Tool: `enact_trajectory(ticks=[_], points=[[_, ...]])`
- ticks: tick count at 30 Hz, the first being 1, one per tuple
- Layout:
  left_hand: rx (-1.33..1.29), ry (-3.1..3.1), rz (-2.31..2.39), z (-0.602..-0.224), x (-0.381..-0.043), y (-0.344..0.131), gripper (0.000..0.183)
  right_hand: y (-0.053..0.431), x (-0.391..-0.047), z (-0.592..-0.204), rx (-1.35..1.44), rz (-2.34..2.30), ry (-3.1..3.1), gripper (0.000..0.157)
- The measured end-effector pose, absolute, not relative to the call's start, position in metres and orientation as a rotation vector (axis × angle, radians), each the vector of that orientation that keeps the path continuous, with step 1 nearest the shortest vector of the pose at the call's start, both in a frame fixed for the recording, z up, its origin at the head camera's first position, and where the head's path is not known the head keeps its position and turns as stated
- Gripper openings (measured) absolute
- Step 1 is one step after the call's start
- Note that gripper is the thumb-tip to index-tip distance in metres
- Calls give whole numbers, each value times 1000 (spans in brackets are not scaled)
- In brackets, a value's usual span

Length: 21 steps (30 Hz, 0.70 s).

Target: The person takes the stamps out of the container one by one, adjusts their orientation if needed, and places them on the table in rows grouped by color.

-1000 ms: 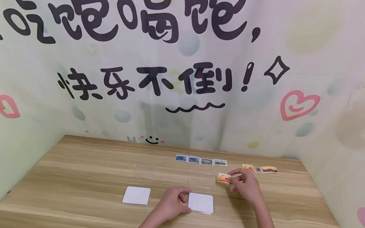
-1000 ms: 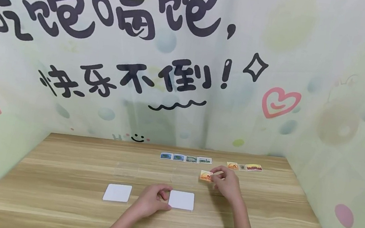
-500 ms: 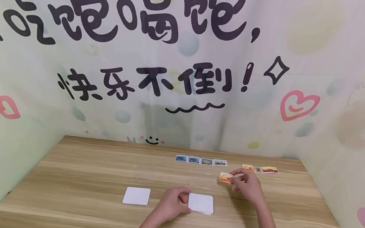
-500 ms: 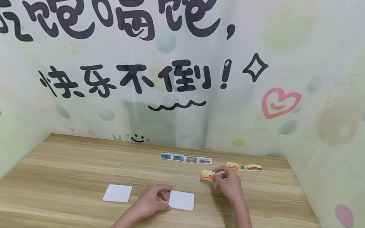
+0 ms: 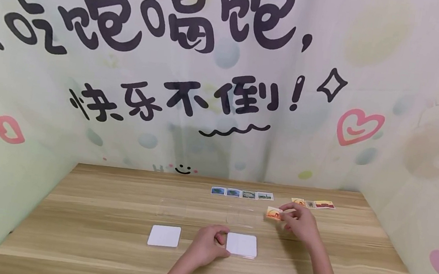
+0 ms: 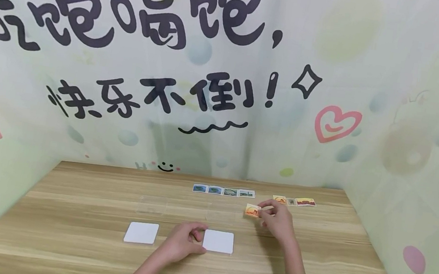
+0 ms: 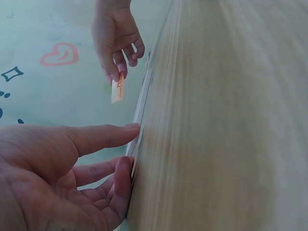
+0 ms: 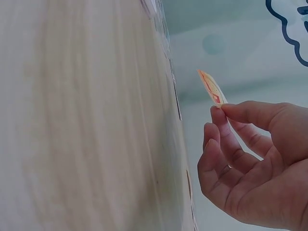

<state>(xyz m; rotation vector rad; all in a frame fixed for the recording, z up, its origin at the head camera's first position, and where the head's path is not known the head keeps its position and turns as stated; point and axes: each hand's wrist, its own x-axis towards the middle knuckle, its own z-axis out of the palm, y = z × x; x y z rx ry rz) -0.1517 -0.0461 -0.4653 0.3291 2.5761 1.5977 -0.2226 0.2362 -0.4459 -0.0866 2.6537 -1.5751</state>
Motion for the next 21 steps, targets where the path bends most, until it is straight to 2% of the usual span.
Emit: enact_trajectory(ticks=[21], points=[[333,2566,1608,-465,-151,-46,50,243,-224,-448,-59,-1576,2665,23]])
